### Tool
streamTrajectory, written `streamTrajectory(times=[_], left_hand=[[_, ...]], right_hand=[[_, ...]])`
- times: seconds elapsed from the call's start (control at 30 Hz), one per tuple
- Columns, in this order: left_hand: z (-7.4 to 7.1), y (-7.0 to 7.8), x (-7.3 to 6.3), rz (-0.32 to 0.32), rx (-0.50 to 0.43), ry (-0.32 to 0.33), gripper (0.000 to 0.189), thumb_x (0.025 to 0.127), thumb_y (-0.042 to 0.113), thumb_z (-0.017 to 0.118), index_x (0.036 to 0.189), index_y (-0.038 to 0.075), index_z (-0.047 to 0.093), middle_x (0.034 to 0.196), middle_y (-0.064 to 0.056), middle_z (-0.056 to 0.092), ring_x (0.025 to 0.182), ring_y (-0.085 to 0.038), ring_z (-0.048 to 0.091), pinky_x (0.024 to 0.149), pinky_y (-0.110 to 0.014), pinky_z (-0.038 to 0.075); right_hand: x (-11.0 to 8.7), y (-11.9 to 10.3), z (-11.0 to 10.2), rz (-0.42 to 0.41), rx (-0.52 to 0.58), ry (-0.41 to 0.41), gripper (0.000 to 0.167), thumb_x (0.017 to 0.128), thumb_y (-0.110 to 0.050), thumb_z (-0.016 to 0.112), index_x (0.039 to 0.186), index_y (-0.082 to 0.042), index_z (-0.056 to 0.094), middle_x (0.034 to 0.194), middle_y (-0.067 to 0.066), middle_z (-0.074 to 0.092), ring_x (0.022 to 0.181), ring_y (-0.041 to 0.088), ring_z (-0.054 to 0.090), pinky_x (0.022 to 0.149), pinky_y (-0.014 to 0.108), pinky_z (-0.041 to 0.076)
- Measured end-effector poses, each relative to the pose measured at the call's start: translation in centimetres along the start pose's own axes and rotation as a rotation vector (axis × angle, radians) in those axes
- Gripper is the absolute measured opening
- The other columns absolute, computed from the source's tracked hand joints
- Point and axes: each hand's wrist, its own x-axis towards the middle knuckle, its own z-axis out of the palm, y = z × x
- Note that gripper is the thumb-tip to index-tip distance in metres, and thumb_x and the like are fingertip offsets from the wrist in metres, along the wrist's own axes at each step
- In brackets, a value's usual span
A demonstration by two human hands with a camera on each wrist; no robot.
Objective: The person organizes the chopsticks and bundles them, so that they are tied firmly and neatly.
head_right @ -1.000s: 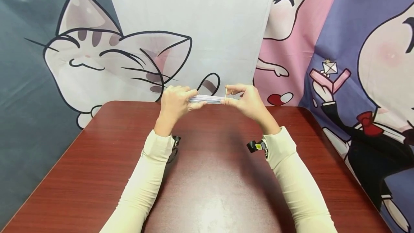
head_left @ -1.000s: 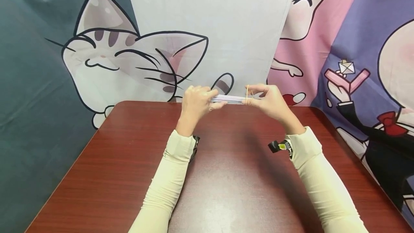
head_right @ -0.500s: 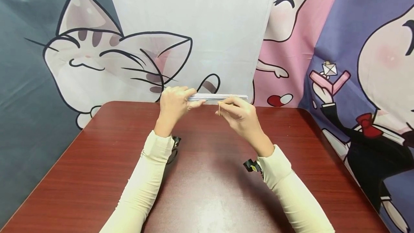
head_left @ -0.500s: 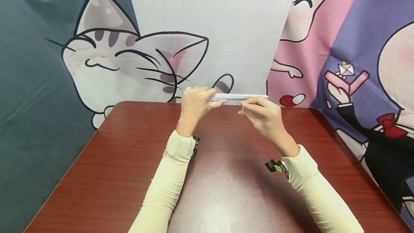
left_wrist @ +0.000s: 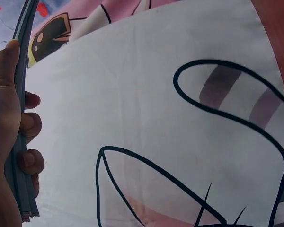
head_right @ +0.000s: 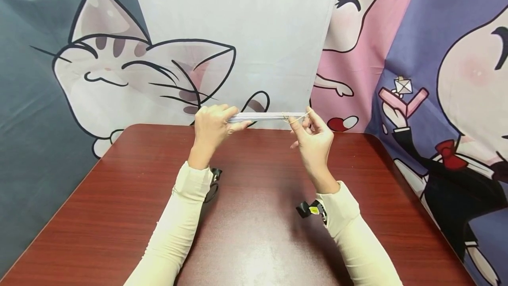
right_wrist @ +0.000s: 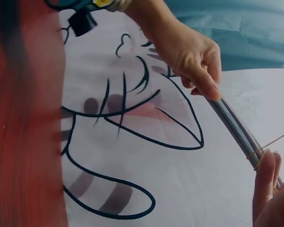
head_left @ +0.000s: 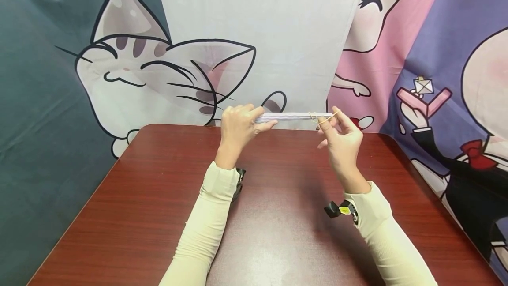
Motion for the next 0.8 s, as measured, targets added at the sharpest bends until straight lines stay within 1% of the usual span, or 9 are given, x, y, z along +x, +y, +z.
streamTrajectory(times=[0.13, 0.23, 0.3, 0.37, 0.43, 0.5, 0.63, 0.7, 0.8], left_hand=[[0.0, -0.2, -0.2, 0.001, -0.018, 0.012, 0.047, 0.068, 0.062, 0.079, 0.070, 0.018, 0.061, 0.055, 0.002, 0.045, 0.043, -0.020, 0.044, 0.045, -0.033, 0.032], [0.0, -0.3, -0.3, 0.004, -0.041, 0.017, 0.048, 0.067, 0.062, 0.079, 0.070, 0.018, 0.062, 0.055, 0.002, 0.046, 0.045, -0.021, 0.046, 0.046, -0.034, 0.033], [0.0, -0.3, -0.4, 0.009, -0.056, 0.017, 0.047, 0.067, 0.063, 0.078, 0.071, 0.018, 0.064, 0.056, 0.003, 0.048, 0.045, -0.021, 0.047, 0.046, -0.034, 0.034], [0.1, -0.1, -0.4, 0.019, -0.067, 0.017, 0.047, 0.066, 0.063, 0.079, 0.072, 0.018, 0.064, 0.057, 0.003, 0.049, 0.046, -0.021, 0.047, 0.047, -0.034, 0.035], [0.2, 0.0, -0.3, 0.033, -0.078, 0.021, 0.046, 0.066, 0.062, 0.080, 0.072, 0.019, 0.065, 0.058, 0.003, 0.051, 0.047, -0.020, 0.048, 0.047, -0.034, 0.036], [0.2, 0.2, -0.2, 0.048, -0.077, 0.023, 0.045, 0.067, 0.062, 0.079, 0.073, 0.020, 0.067, 0.058, 0.004, 0.052, 0.047, -0.018, 0.049, 0.047, -0.033, 0.036], [0.1, 0.2, 0.0, 0.068, -0.068, 0.026, 0.043, 0.069, 0.064, 0.076, 0.072, 0.022, 0.068, 0.057, 0.006, 0.052, 0.046, -0.015, 0.049, 0.047, -0.031, 0.036], [0.0, 0.1, 0.0, 0.066, -0.067, 0.027, 0.044, 0.069, 0.064, 0.077, 0.071, 0.021, 0.067, 0.057, 0.005, 0.051, 0.045, -0.016, 0.048, 0.046, -0.032, 0.035], [-0.1, -0.3, -0.1, 0.060, -0.062, 0.022, 0.044, 0.069, 0.063, 0.077, 0.071, 0.021, 0.067, 0.057, 0.005, 0.051, 0.045, -0.016, 0.047, 0.045, -0.031, 0.032]], right_hand=[[0.7, -0.3, 0.2, 0.086, 0.045, 0.015, 0.032, 0.085, -0.001, 0.074, 0.116, 0.000, 0.068, 0.071, -0.001, 0.055, 0.054, 0.006, 0.054, 0.035, 0.016, 0.036], [1.2, -0.5, 0.0, 0.143, 0.047, -0.010, 0.020, 0.085, -0.004, 0.074, 0.106, -0.006, 0.073, 0.070, -0.002, 0.057, 0.054, 0.004, 0.052, 0.035, 0.016, 0.033], [1.7, -0.6, -0.2, 0.177, 0.018, -0.046, 0.015, 0.086, -0.007, 0.074, 0.100, -0.008, 0.075, 0.070, -0.003, 0.060, 0.054, 0.004, 0.054, 0.036, 0.016, 0.034], [2.1, -0.8, -0.4, 0.221, -0.008, -0.091, 0.009, 0.087, -0.010, 0.074, 0.095, -0.010, 0.076, 0.070, -0.003, 0.063, 0.055, 0.004, 0.058, 0.040, 0.017, 0.041], [2.7, -1.1, -0.5, 0.263, -0.061, -0.160, 0.005, 0.089, -0.012, 0.072, 0.090, -0.013, 0.077, 0.073, -0.004, 0.067, 0.057, 0.005, 0.062, 0.046, 0.018, 0.046], [3.3, -1.4, -0.4, 0.323, -0.122, -0.241, 0.011, 0.090, -0.013, 0.068, 0.084, -0.015, 0.077, 0.077, -0.004, 0.070, 0.060, 0.006, 0.065, 0.054, 0.019, 0.050], [4.4, -2.1, -0.2, 0.387, -0.240, -0.439, 0.023, 0.092, -0.010, 0.057, 0.076, -0.017, 0.072, 0.080, -0.007, 0.067, 0.068, 0.005, 0.058, 0.061, 0.021, 0.047], [4.8, -2.3, -0.3, 0.402, -0.246, -0.527, 0.023, 0.092, -0.006, 0.054, 0.078, -0.014, 0.070, 0.082, -0.004, 0.066, 0.071, 0.008, 0.056, 0.062, 0.021, 0.047], [5.2, -2.3, -0.8, 0.395, -0.169, -0.636, 0.022, 0.092, 0.000, 0.048, 0.088, -0.008, 0.069, 0.091, 0.001, 0.069, 0.076, 0.012, 0.058, 0.065, 0.024, 0.050]])
